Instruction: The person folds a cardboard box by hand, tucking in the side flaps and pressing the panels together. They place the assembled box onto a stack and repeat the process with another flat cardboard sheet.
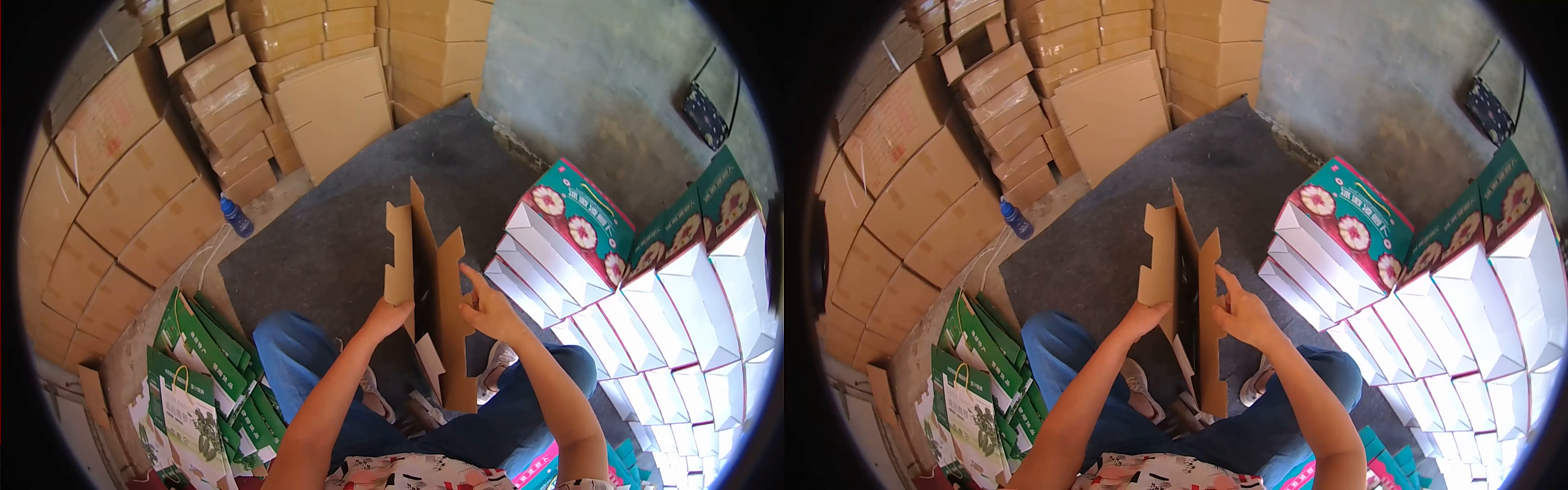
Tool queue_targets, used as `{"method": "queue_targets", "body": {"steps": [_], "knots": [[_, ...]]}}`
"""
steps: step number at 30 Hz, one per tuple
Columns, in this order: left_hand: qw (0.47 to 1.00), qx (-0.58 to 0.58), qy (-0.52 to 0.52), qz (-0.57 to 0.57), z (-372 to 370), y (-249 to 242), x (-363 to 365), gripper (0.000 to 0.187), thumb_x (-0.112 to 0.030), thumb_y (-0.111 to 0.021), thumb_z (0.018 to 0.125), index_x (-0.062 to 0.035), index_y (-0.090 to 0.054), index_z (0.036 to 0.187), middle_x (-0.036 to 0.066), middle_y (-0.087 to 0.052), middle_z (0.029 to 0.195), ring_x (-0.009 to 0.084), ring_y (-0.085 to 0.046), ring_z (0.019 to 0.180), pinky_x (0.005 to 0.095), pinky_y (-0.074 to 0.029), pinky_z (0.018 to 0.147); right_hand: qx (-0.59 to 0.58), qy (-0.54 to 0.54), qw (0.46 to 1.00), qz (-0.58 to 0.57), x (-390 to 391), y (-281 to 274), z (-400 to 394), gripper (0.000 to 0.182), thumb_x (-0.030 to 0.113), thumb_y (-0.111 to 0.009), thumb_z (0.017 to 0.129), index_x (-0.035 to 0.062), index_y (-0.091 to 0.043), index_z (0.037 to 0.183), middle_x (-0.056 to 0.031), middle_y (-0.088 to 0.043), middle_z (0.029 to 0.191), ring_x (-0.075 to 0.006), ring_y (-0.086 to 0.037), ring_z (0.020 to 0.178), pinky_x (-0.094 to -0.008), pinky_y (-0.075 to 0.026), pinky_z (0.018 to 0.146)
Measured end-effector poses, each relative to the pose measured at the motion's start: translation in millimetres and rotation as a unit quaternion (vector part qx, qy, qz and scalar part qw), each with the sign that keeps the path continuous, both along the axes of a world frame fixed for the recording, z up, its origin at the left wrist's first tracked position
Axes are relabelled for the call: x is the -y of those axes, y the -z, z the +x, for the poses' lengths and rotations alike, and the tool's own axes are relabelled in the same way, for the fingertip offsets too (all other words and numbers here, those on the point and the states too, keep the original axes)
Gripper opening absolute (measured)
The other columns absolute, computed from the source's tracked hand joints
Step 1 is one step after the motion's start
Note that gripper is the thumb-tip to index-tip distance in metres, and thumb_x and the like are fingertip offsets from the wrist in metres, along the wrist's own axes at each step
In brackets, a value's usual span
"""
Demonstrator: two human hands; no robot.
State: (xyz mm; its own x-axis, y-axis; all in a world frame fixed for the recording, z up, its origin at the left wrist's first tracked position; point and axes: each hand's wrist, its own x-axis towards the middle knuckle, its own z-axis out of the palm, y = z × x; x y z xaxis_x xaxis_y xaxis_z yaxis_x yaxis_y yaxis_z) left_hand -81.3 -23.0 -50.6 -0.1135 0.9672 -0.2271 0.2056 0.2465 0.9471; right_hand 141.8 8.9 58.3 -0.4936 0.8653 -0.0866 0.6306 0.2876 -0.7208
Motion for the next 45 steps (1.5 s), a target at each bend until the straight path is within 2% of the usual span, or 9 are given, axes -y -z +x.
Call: {"method": "queue_targets", "body": {"steps": [2, 5, 17, 20, 26, 29, 35, 40, 45], "knots": [[0.999, -0.011, 0.005, 0.044, 1.5, 2.1, 1.8, 0.034, -0.017, -0.054, 0.082, 0.0024, -0.054, 0.11, 0.018, -0.063, 0.096, 0.0283, -0.062, 0.092, 0.0369, -0.047, 0.079, -0.053, 0.042, 0.997, -0.022, -3.5, 19.4, -3.0, 0.064, 0.015, -0.059, 0.081, 0.0033, -0.033, 0.138, -0.0064, -0.051, 0.067, -0.0155, -0.054, 0.06, -0.0292, -0.044, 0.057], [0.996, -0.059, 0.028, 0.064, 2.7, 2.1, 1.8, 0.034, -0.016, -0.052, 0.082, 0.0022, -0.053, 0.111, 0.021, -0.062, 0.097, 0.0328, -0.061, 0.095, 0.0388, -0.047, 0.081, -0.049, 0.04, 0.983, -0.173, -7.3, 26.1, -3.8, 0.056, 0.019, -0.055, 0.079, 0.0022, -0.043, 0.131, -0.0181, -0.063, 0.081, -0.0314, -0.062, 0.079, -0.0388, -0.047, 0.073], [0.982, -0.147, 0.102, 0.053, -18.4, -45.5, 31.6, 0.04, -0.015, -0.051, 0.083, -0.0009, -0.048, 0.12, 0.025, -0.06, 0.103, 0.0412, -0.058, 0.098, 0.0434, -0.045, 0.085, 0.134, 0.105, 0.985, 0.007, -26.7, 6.9, 22.1, 0.05, 0.03, -0.055, 0.082, -0.0022, -0.052, 0.121, -0.0254, -0.061, 0.108, -0.039, -0.059, 0.1, -0.0453, -0.046, 0.086], [0.984, -0.136, 0.085, 0.075, -17.1, -50.4, 31.4, 0.037, -0.015, -0.051, 0.084, -0.0009, -0.05, 0.118, 0.023, -0.061, 0.103, 0.0391, -0.058, 0.097, 0.0414, -0.046, 0.085, 0.14, 0.18, 0.945, 0.236, -9.1, -28.6, 14.2, 0.055, 0.036, -0.061, 0.08, 0.0004, -0.052, 0.122, -0.0219, -0.057, 0.117, -0.0389, -0.057, 0.104, -0.0449, -0.044, 0.089], [0.953, -0.193, 0.16, 0.17, 0.3, -96.3, 31.8, 0.036, -0.014, -0.053, 0.088, -0.0083, -0.052, 0.124, 0.017, -0.061, 0.103, 0.034, -0.06, 0.094, 0.0395, -0.048, 0.081, 0.232, -0.203, 0.742, 0.596, -20.4, -91.6, -27.2, 0.055, 0.033, -0.069, 0.076, 0.003, -0.054, 0.119, -0.0165, -0.06, 0.109, -0.0301, -0.058, 0.103, -0.0395, -0.043, 0.091], [0.912, -0.26, 0.257, 0.183, 0.1, -120.3, 31.1, 0.044, -0.011, -0.05, 0.089, -0.0213, -0.048, 0.131, 0.012, -0.058, 0.105, 0.0304, -0.06, 0.093, 0.0405, -0.05, 0.079, 0.233, -0.284, 0.894, 0.259, -19.6, -89.4, -36.1, 0.046, 0.034, -0.067, 0.078, 0.0049, -0.059, 0.112, -0.0145, -0.062, 0.106, -0.0316, -0.06, 0.098, -0.0396, -0.046, 0.085], [0.858, -0.29, 0.347, 0.244, -14.2, -109.7, 12.9, 0.037, -0.015, -0.052, 0.09, -0.0139, -0.053, 0.127, 0.012, -0.06, 0.109, 0.0275, -0.061, 0.095, 0.0358, -0.05, 0.082, 0.358, -0.335, 0.861, 0.136, -26.7, -42.9, -40.2, 0.025, 0.032, -0.056, 0.086, 0.0134, -0.065, 0.1, -0.0129, -0.066, 0.082, -0.0328, -0.064, 0.081, -0.0439, -0.049, 0.071], [0.955, 0.104, 0.072, 0.268, -75.2, -168.1, 13.2, 0.038, -0.026, -0.053, 0.093, -0.003, -0.054, 0.123, 0.012, -0.059, 0.113, 0.0223, -0.059, 0.1, 0.0341, -0.048, 0.085, 0.256, -0.255, 0.921, 0.148, -26.7, -39.5, -26.2, 0.023, 0.031, -0.054, 0.086, 0.015, -0.065, 0.099, -0.0168, -0.065, 0.08, -0.0358, -0.063, 0.081, -0.0453, -0.049, 0.071], [0.923, -0.038, -0.228, 0.307, -117.7, -176.1, 61.7, 0.052, -0.032, -0.054, 0.091, 0.0004, -0.043, 0.131, 0.016, -0.049, 0.128, 0.0237, -0.047, 0.119, 0.0349, -0.039, 0.098, 0.17, -0.116, 0.978, 0.029, -34.7, -47.9, -15.1, 0.029, 0.032, -0.053, 0.088, 0.0088, -0.063, 0.104, -0.0192, -0.065, 0.086, -0.0337, -0.064, 0.082, -0.0428, -0.049, 0.073]]}}
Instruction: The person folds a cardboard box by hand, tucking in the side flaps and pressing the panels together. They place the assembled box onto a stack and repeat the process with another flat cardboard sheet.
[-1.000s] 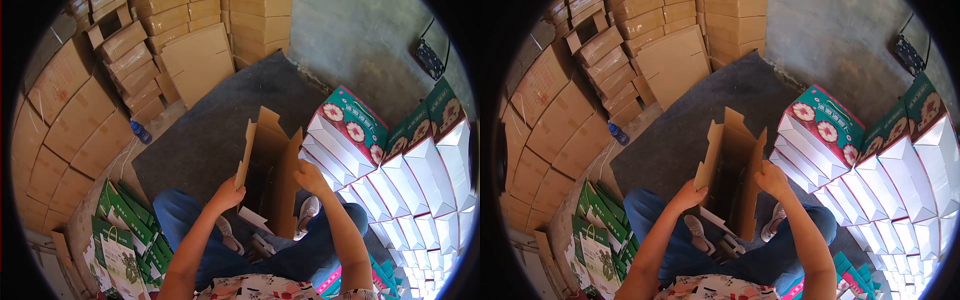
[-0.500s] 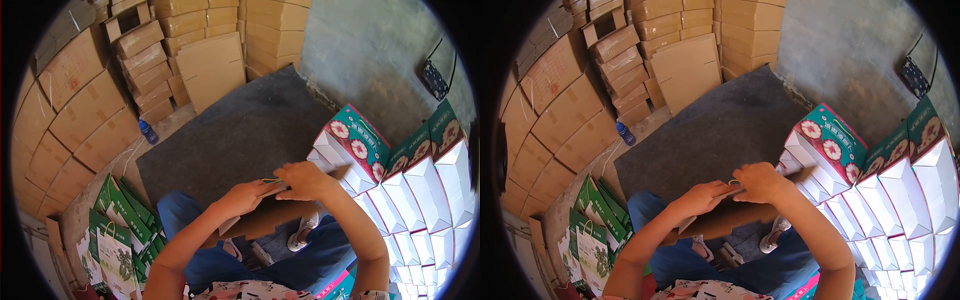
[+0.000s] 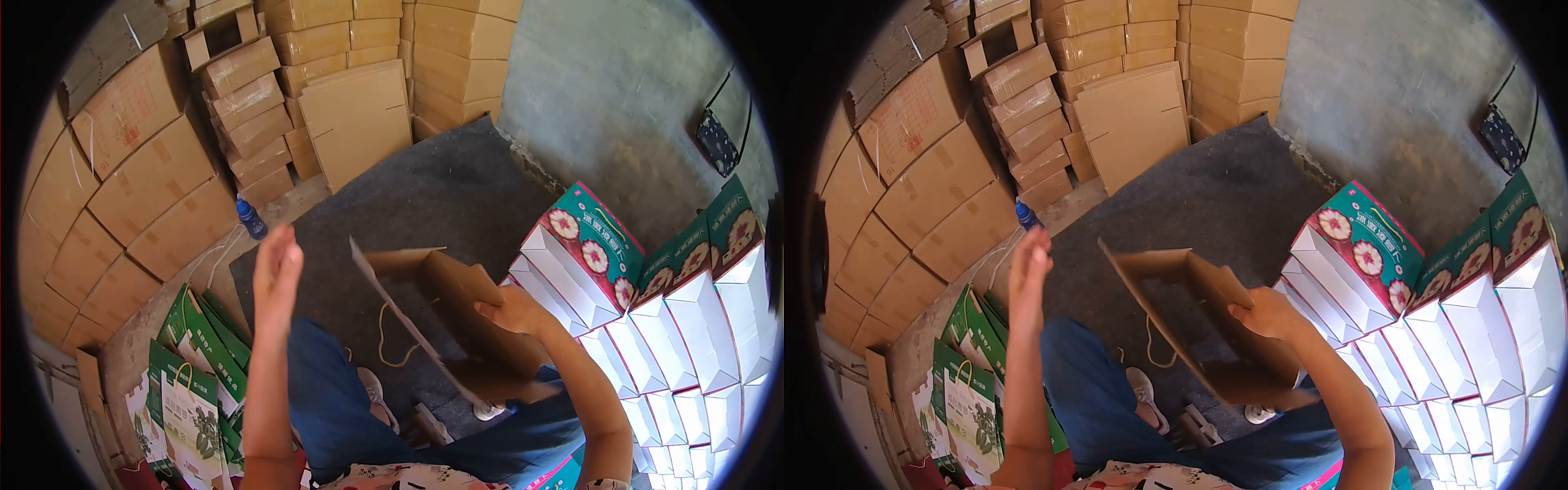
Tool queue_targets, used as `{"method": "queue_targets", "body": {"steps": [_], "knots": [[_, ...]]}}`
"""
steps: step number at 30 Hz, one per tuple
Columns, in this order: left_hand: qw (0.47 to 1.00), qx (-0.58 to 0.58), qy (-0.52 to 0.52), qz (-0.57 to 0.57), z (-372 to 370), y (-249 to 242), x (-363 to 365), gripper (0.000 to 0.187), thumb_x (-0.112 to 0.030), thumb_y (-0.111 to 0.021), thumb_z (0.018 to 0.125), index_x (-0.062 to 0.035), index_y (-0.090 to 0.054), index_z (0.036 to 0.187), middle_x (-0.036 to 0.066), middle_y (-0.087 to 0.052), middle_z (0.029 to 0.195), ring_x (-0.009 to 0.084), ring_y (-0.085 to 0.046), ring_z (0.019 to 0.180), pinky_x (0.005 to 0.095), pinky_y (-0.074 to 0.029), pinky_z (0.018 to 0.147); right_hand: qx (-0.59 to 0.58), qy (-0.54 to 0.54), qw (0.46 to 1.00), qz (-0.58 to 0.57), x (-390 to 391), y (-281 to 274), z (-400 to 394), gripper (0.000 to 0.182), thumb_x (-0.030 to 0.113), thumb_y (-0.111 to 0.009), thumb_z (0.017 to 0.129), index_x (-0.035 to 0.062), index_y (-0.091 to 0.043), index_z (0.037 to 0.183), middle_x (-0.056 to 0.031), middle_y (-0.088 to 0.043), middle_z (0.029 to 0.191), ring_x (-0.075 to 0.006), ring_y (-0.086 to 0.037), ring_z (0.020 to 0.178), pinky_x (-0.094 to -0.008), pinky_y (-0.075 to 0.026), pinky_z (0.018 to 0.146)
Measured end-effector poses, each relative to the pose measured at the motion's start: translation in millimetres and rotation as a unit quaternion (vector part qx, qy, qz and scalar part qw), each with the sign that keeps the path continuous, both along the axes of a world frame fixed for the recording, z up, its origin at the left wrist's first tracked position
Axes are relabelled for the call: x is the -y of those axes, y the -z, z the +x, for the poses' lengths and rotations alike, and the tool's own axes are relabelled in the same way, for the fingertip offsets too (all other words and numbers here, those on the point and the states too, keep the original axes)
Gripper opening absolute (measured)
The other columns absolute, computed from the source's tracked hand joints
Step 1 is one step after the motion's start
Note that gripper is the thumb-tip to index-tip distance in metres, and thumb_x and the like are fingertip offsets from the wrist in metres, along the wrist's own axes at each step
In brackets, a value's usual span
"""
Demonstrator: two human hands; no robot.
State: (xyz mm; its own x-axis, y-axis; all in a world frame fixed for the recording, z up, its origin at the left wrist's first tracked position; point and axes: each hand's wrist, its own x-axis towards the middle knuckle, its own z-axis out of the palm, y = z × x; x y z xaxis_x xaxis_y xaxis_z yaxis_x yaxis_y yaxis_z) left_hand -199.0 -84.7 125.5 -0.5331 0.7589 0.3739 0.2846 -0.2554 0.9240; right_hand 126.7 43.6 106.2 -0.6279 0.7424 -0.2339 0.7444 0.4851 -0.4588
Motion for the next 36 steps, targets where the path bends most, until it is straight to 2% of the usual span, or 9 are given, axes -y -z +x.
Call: {"method": "queue_targets", "body": {"steps": [2, 5, 14, 17, 23, 26, 29, 32, 36], "knots": [[0.998, 0.018, 0.04, -0.046, 18.6, 33.5, 11.5, 0.071, -0.034, -0.064, 0.083, 0.0013, -0.034, 0.137, 0.019, -0.038, 0.139, 0.0267, -0.041, 0.126, 0.037, -0.036, 0.101, -0.082, 0.055, 0.987, -0.128, 1.2, 18.1, 1.6, 0.033, 0.033, -0.054, 0.089, 0.0065, -0.061, 0.108, -0.0192, -0.065, 0.088, -0.031, -0.064, 0.083, -0.04, -0.049, 0.075], [0.967, -0.055, 0.14, -0.205, 78.0, 58.9, 11.6, 0.089, -0.038, -0.068, 0.079, -0.0017, -0.02, 0.144, 0.022, -0.03, 0.144, 0.0299, -0.036, 0.131, 0.041, -0.035, 0.102, -0.162, 0.064, 0.979, -0.108, 10.2, 54.1, -0.1, 0.037, 0.036, -0.054, 0.09, 0.0051, -0.06, 0.11, -0.0166, -0.065, 0.091, -0.0276, -0.063, 0.088, -0.0361, -0.048, 0.079], [0.922, -0.184, 0.214, -0.263, 133.7, 112.0, -69.0, 0.068, -0.008, -0.051, 0.08, 0.0037, -0.021, 0.14, 0.027, -0.034, 0.137, 0.0406, -0.045, 0.119, 0.0438, -0.04, 0.098, -0.226, 0.184, 0.946, -0.144, 0.5, 103.1, 41.6, 0.042, 0.028, -0.057, 0.087, 0.0012, -0.054, 0.119, -0.0139, -0.061, 0.11, -0.0253, -0.057, 0.105, -0.0347, -0.044, 0.089], [0.883, -0.274, 0.248, -0.288, 133.7, 99.9, -58.0, 0.068, -0.004, -0.05, 0.078, 0.003, -0.022, 0.14, 0.027, -0.036, 0.135, 0.0411, -0.05, 0.112, 0.045, -0.044, 0.093, -0.192, 0.274, 0.932, -0.142, -37.2, 124.9, 62.9, 0.039, 0.031, -0.056, 0.086, 0.0034, -0.057, 0.113, -0.0138, -0.065, 0.095, -0.0257, -0.064, 0.086, -0.0353, -0.051, 0.07], [0.798, -0.458, 0.246, -0.305, 148.6, 103.8, -38.7, 0.072, -0.003, -0.054, 0.073, 0.0073, -0.024, 0.138, 0.026, -0.036, 0.136, 0.0372, -0.052, 0.109, 0.0435, -0.05, 0.083, -0.212, 0.293, 0.91, -0.204, -38.5, 118.4, 54.2, 0.026, 0.024, -0.057, 0.084, 0.0021, -0.06, 0.098, -0.0062, -0.061, 0.073, -0.014, -0.057, 0.06, -0.0285, -0.041, 0.047], [0.767, -0.512, 0.218, -0.32, 169.2, 112.4, -42.5, 0.072, -0.004, -0.056, 0.072, 0.0116, -0.026, 0.136, 0.028, -0.035, 0.137, 0.0362, -0.051, 0.109, 0.0413, -0.051, 0.079, -0.165, 0.28, 0.928, -0.181, -38.2, 111.5, 48.8, 0.037, 0.026, -0.055, 0.082, 0.0001, -0.057, 0.108, -0.0163, -0.064, 0.084, -0.0268, -0.065, 0.076, -0.0364, -0.052, 0.063], [0.764, -0.528, 0.204, -0.31, 178.6, 119.0, -43.3, 0.071, -0.006, -0.058, 0.072, 0.0141, -0.029, 0.134, 0.03, -0.036, 0.135, 0.0369, -0.051, 0.105, 0.0403, -0.052, 0.077, -0.189, 0.315, 0.927, 0.075, -26.4, 113.5, 41.9, 0.038, 0.023, -0.056, 0.081, 0.0005, -0.057, 0.111, -0.0166, -0.063, 0.091, -0.0341, -0.062, 0.088, -0.0396, -0.051, 0.077], [0.765, -0.519, 0.201, -0.323, 180.6, 116.0, -42.2, 0.071, -0.006, -0.057, 0.072, 0.0136, -0.028, 0.134, 0.03, -0.037, 0.135, 0.0367, -0.052, 0.105, 0.0405, -0.051, 0.078, -0.24, 0.359, 0.845, 0.315, -17.5, 107.4, 24.2, 0.039, 0.02, -0.058, 0.08, 0.0015, -0.056, 0.114, -0.016, -0.059, 0.109, -0.0367, -0.056, 0.1, -0.0426, -0.046, 0.086], [0.774, -0.523, 0.187, -0.305, 179.1, 118.5, -39.2, 0.069, -0.009, -0.056, 0.074, 0.0134, -0.029, 0.133, 0.029, -0.038, 0.133, 0.0365, -0.053, 0.103, 0.0405, -0.051, 0.08, -0.058, 0.108, 0.85, 0.512, -25.6, 79.9, 25.6, 0.047, 0.017, -0.059, 0.079, 0.0032, -0.051, 0.123, -0.0158, -0.047, 0.128, -0.0338, -0.055, 0.104, -0.0425, -0.046, 0.087]]}}
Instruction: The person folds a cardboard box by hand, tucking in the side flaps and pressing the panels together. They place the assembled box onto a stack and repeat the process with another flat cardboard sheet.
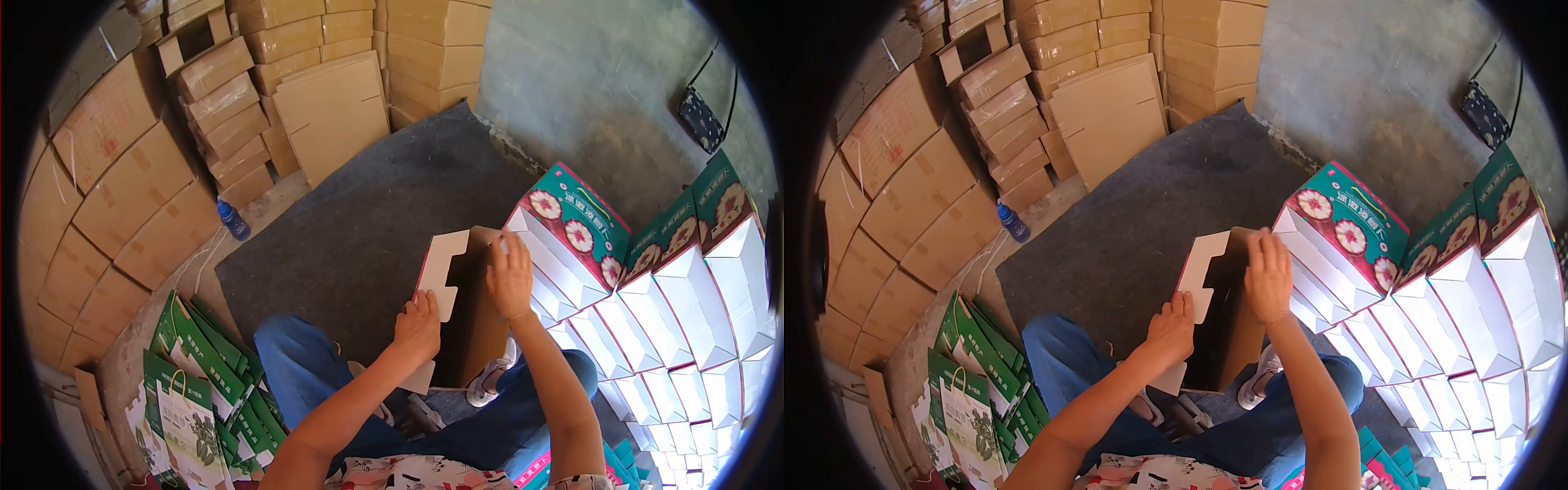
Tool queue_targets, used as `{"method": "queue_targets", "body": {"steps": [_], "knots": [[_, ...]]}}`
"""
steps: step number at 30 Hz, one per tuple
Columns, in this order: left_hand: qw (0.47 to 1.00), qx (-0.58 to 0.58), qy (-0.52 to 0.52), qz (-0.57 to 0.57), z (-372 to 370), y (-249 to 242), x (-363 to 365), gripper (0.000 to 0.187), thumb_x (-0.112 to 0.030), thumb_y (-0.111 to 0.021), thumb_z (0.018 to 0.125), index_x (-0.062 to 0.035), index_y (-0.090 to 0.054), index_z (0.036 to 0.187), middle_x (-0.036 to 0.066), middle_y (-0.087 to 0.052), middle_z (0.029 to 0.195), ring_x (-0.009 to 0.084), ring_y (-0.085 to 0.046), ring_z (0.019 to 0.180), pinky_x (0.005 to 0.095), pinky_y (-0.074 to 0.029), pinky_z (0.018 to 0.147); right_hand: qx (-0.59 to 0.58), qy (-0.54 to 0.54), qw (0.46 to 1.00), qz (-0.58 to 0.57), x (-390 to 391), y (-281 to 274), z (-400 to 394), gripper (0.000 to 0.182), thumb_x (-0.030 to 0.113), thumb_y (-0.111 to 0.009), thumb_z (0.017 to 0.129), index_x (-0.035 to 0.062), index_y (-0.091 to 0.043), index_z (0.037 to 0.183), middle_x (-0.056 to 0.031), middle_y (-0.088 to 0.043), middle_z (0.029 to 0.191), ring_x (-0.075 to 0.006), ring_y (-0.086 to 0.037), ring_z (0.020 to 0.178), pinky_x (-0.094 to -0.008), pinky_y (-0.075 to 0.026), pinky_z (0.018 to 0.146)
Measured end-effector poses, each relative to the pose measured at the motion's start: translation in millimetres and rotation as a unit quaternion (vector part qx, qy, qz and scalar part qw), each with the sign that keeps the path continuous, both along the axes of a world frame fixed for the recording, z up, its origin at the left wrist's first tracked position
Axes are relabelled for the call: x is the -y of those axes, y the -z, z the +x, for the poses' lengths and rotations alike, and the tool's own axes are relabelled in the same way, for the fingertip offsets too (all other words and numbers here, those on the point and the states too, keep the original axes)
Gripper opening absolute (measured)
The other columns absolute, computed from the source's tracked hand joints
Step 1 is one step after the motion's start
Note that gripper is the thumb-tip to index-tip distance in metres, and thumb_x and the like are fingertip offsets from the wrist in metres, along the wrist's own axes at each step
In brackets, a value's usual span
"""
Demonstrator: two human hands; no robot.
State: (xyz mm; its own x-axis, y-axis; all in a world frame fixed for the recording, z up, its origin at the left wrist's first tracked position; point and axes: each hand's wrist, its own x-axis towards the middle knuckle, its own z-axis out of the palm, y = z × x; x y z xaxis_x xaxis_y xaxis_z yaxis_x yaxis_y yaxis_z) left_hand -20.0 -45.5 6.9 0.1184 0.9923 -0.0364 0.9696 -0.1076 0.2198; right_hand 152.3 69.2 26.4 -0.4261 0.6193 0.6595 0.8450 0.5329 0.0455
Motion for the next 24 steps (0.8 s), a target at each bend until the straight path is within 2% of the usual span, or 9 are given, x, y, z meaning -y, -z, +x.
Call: {"method": "queue_targets", "body": {"steps": [1, 2, 5, 11, 14, 17, 20, 22, 24], "knots": [[1.0, -0.005, 0.004, 0.018, 0.7, 2.9, 0.5, 0.068, -0.01, -0.056, 0.075, 0.0137, -0.031, 0.133, 0.029, -0.039, 0.132, 0.0364, -0.054, 0.101, 0.04, -0.051, 0.079, 0.104, -0.037, 0.993, -0.029, -18.7, 24.2, 10.3, 0.049, 0.016, -0.059, 0.078, 0.0036, -0.048, 0.125, -0.0158, -0.044, 0.13, -0.0331, -0.056, 0.104, -0.0427, -0.046, 0.087], [1.0, -0.002, 0.001, 0.02, 2.9, 3.3, -0.1, 0.068, -0.011, -0.056, 0.075, 0.0134, -0.031, 0.133, 0.029, -0.039, 0.132, 0.0366, -0.054, 0.101, 0.0404, -0.051, 0.08, 0.208, -0.07, 0.974, -0.053, -24.3, 16.0, 9.4, 0.052, 0.015, -0.059, 0.078, 0.0039, -0.046, 0.127, -0.0159, -0.042, 0.133, -0.0324, -0.057, 0.103, -0.0429, -0.047, 0.086], [1.0, 0.004, -0.01, 0.011, 4.3, 6.2, 2.1, 0.069, -0.011, -0.056, 0.074, 0.0123, -0.03, 0.134, 0.028, -0.037, 0.134, 0.0366, -0.052, 0.105, 0.0417, -0.049, 0.082, 0.202, 0.035, 0.932, -0.3, -33.0, -3.7, 1.7, 0.054, 0.012, -0.057, 0.077, 0.0034, -0.044, 0.129, -0.0162, -0.037, 0.138, -0.0323, -0.06, 0.1, -0.0432, -0.049, 0.084], [1.0, 0.003, 0.005, 0.019, 8.4, 5.4, 6.3, 0.072, -0.008, -0.056, 0.071, 0.0107, -0.03, 0.135, 0.027, -0.036, 0.136, 0.0357, -0.046, 0.112, 0.0434, -0.041, 0.09, 0.105, 0.021, 0.952, -0.286, -54.3, 13.5, 3.2, 0.051, 0.006, -0.054, 0.076, 0.0017, -0.048, 0.126, -0.0145, -0.029, 0.146, -0.0303, -0.061, 0.098, -0.044, -0.05, 0.081], [0.999, -0.032, 0.023, 0.005, 7.6, 2.2, 0.5, 0.072, -0.01, -0.058, 0.071, 0.011, -0.031, 0.134, 0.027, -0.036, 0.136, 0.035, -0.045, 0.115, 0.044, -0.039, 0.092, 0.07, 0.002, 0.962, -0.262, -37.3, 10.6, -1.1, 0.042, 0.01, -0.054, 0.08, 0.0024, -0.051, 0.121, -0.015, -0.037, 0.14, -0.0311, -0.06, 0.099, -0.043, -0.05, 0.081], [0.996, -0.053, 0.029, -0.068, 7.4, -12.3, -5.3, 0.073, -0.012, -0.06, 0.071, 0.0116, -0.031, 0.134, 0.027, -0.036, 0.135, 0.0344, -0.043, 0.117, 0.0442, -0.039, 0.092, -0.043, -0.09, 0.961, -0.257, -18.2, 9.7, 0.2, 0.027, 0.018, -0.055, 0.084, 0.0023, -0.059, 0.106, -0.0169, -0.055, 0.119, -0.0335, -0.061, 0.093, -0.043, -0.05, 0.078], [0.993, -0.051, 0.03, -0.098, 7.2, -21.0, -9.9, 0.074, -0.013, -0.062, 0.071, 0.0123, -0.032, 0.133, 0.028, -0.036, 0.135, 0.0339, -0.044, 0.117, 0.044, -0.038, 0.092, 0.043, -0.125, 0.907, -0.4, 32.2, -42.7, -5.1, 0.023, 0.025, -0.058, 0.086, 0.0023, -0.063, 0.088, -0.0159, -0.062, 0.091, -0.0353, -0.06, 0.085, -0.0426, -0.047, 0.074], [0.995, -0.031, 0.025, -0.095, 6.9, -16.8, -8.6, 0.075, -0.015, -0.063, 0.07, 0.0125, -0.032, 0.133, 0.028, -0.036, 0.135, 0.0337, -0.045, 0.116, 0.0438, -0.039, 0.092, 0.052, -0.217, 0.824, -0.52, 72.7, -68.7, -7.5, 0.031, 0.033, -0.061, 0.084, 0.0016, -0.062, 0.08, -0.0143, -0.061, 0.08, -0.0351, -0.059, 0.079, -0.0424, -0.046, 0.069], [0.997, -0.038, 0.027, -0.064, 7.7, -7.4, -7.2, 0.076, -0.016, -0.064, 0.07, 0.0126, -0.032, 0.133, 0.028, -0.037, 0.134, 0.0338, -0.045, 0.115, 0.0432, -0.039, 0.091, 0.131, -0.286, 0.792, -0.524, 105.8, -80.9, -7.1, 0.04, 0.043, -0.063, 0.08, 0.0029, -0.063, 0.079, -0.014, -0.06, 0.074, -0.0333, -0.06, 0.073, -0.0434, -0.046, 0.07]]}}
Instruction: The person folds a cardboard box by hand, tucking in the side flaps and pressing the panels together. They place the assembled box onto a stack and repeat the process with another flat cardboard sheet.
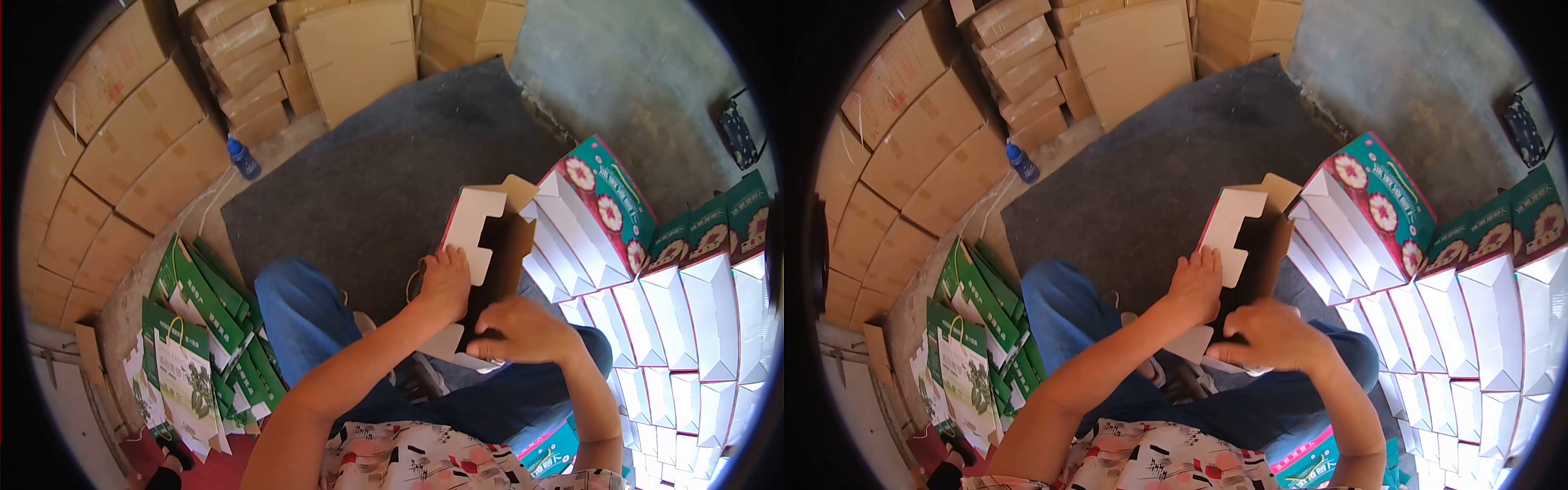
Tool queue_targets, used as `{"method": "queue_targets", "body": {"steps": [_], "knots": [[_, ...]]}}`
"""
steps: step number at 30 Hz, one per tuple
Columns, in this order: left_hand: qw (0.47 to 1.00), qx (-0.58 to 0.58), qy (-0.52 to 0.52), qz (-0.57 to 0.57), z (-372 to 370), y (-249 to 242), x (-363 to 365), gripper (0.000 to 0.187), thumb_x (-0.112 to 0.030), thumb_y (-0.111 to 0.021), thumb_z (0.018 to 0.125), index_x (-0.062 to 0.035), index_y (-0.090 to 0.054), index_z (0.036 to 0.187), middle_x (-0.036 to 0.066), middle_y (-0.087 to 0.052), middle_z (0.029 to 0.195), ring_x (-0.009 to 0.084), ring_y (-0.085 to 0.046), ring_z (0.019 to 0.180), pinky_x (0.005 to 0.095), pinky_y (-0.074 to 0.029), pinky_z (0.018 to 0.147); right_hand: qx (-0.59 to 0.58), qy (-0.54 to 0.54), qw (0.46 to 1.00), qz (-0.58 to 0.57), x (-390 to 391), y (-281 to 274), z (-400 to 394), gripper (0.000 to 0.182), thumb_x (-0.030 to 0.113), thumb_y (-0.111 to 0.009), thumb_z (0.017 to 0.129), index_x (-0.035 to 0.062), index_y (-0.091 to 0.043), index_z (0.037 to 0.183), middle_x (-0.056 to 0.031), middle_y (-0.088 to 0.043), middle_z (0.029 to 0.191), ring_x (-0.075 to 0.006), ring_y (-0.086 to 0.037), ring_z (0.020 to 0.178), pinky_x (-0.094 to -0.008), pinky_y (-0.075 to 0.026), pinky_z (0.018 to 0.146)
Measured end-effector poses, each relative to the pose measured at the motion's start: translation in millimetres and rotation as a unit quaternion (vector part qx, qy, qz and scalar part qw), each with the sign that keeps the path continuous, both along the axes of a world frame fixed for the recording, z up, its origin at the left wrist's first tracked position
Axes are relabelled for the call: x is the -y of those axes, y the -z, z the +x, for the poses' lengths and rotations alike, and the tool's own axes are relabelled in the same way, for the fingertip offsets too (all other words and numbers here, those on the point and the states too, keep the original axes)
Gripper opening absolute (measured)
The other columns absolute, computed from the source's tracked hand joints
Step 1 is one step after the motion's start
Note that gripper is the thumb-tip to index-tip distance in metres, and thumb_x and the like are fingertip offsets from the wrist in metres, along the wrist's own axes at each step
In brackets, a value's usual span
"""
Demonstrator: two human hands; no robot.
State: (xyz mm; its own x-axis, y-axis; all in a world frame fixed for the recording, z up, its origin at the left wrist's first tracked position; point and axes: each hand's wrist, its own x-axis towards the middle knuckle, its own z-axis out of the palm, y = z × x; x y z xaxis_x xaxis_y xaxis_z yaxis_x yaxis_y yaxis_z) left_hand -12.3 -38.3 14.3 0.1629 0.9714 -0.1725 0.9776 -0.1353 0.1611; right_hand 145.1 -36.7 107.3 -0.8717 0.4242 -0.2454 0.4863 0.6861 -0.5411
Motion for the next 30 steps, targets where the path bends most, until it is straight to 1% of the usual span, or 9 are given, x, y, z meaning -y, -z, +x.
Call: {"method": "queue_targets", "body": {"steps": [6, 9, 12, 17, 19, 23, 26, 28, 30], "knots": [[0.998, -0.054, 0.018, 0.021, 5.1, 3.3, 0.1, 0.073, -0.023, -0.064, 0.072, 0.012, -0.037, 0.13, 0.028, -0.04, 0.132, 0.0341, -0.043, 0.116, 0.0437, -0.038, 0.09, 0.041, -0.116, 0.976, 0.18, 70.8, 28.0, -1.4, 0.025, 0.029, -0.061, 0.081, 0.0052, -0.062, 0.077, -0.009, -0.056, 0.069, -0.0245, -0.058, 0.068, -0.0363, -0.044, 0.075], [0.995, -0.085, 0.019, 0.05, 7.8, 13.8, 3.1, 0.074, -0.033, -0.065, 0.074, 0.0111, -0.041, 0.128, 0.028, -0.04, 0.132, 0.0339, -0.041, 0.119, 0.0448, -0.038, 0.091, -0.019, -0.161, 0.947, 0.278, 82.4, 31.1, -2.4, 0.017, 0.023, -0.059, 0.08, 0.0073, -0.06, 0.073, -0.0076, -0.056, 0.072, -0.0233, -0.058, 0.072, -0.0362, -0.043, 0.072], [0.992, -0.038, 0.036, 0.115, 4.6, 29.7, 9.3, 0.075, -0.04, -0.065, 0.075, 0.0101, -0.044, 0.126, 0.028, -0.04, 0.132, 0.0346, -0.037, 0.123, 0.0447, -0.037, 0.093, 0.012, -0.134, 0.952, 0.275, 74.4, 31.1, -3.5, 0.019, 0.025, -0.061, 0.081, 0.0077, -0.059, 0.073, -0.0068, -0.056, 0.073, -0.0232, -0.058, 0.072, -0.0355, -0.044, 0.07], [0.958, 0.104, 0.069, 0.258, -21.8, 61.2, 23.9, 0.067, -0.045, -0.059, 0.08, 0.0088, -0.051, 0.119, 0.025, -0.041, 0.132, 0.0359, -0.036, 0.125, 0.0476, -0.033, 0.099, 0.088, 0.076, 0.951, 0.288, 40.5, 55.4, 0.0, 0.03, 0.036, -0.065, 0.079, 0.0067, -0.058, 0.085, -0.0078, -0.056, 0.077, -0.0229, -0.059, 0.073, -0.0333, -0.046, 0.065], [0.962, 0.182, 0.063, 0.192, -27.1, 55.8, 35.2, 0.07, -0.047, -0.059, 0.08, 0.0088, -0.049, 0.121, 0.025, -0.039, 0.135, 0.0364, -0.033, 0.128, 0.048, -0.031, 0.102, 0.121, 0.096, 0.935, 0.32, 28.3, 69.0, 0.2, 0.033, 0.038, -0.066, 0.078, 0.0061, -0.058, 0.086, -0.0088, -0.057, 0.079, -0.0228, -0.059, 0.075, -0.0331, -0.046, 0.065], [0.964, 0.207, 0.069, 0.149, -23.6, 35.4, 65.0, 0.073, -0.049, -0.058, 0.081, 0.0071, -0.046, 0.126, 0.025, -0.035, 0.139, 0.0365, -0.027, 0.133, 0.0492, -0.025, 0.107, 0.181, 0.168, 0.96, 0.135, -0.4, 70.8, -4.8, 0.05, 0.037, -0.068, 0.077, -0.0011, -0.054, 0.106, -0.0173, -0.056, 0.099, -0.031, -0.059, 0.094, -0.0391, -0.049, 0.08], [0.971, 0.171, 0.066, 0.155, -18.2, 41.3, 71.5, 0.079, -0.051, -0.061, 0.079, 0.0067, -0.043, 0.13, 0.024, -0.032, 0.141, 0.0377, -0.025, 0.134, 0.0507, -0.023, 0.107, -0.049, 0.264, 0.94, 0.212, -47.2, 106.0, 8.9, 0.067, 0.032, -0.065, 0.079, -0.0051, -0.038, 0.128, -0.0264, -0.046, 0.122, -0.0396, -0.052, 0.108, -0.0443, -0.044, 0.091], [0.973, 0.156, 0.071, 0.157, -16.7, 42.3, 70.8, 0.078, -0.05, -0.062, 0.078, 0.0062, -0.043, 0.129, 0.024, -0.033, 0.141, 0.0378, -0.025, 0.134, 0.0515, -0.022, 0.107, -0.189, 0.384, 0.873, 0.234, -94.4, 116.3, 7.8, 0.076, 0.029, -0.061, 0.081, -0.0049, -0.023, 0.138, -0.0303, -0.031, 0.137, -0.0438, -0.045, 0.118, -0.0462, -0.04, 0.096], [0.974, 0.143, 0.076, 0.157, -17.7, 41.0, 70.4, 0.075, -0.047, -0.063, 0.078, 0.0052, -0.045, 0.128, 0.023, -0.034, 0.14, 0.0378, -0.027, 0.133, 0.0522, -0.022, 0.107, -0.227, 0.49, 0.816, 0.206, -133.4, 121.3, 8.4, 0.074, 0.03, -0.061, 0.082, -0.0041, -0.025, 0.137, -0.029, -0.038, 0.133, -0.0416, -0.048, 0.115, -0.0447, -0.041, 0.095]]}}
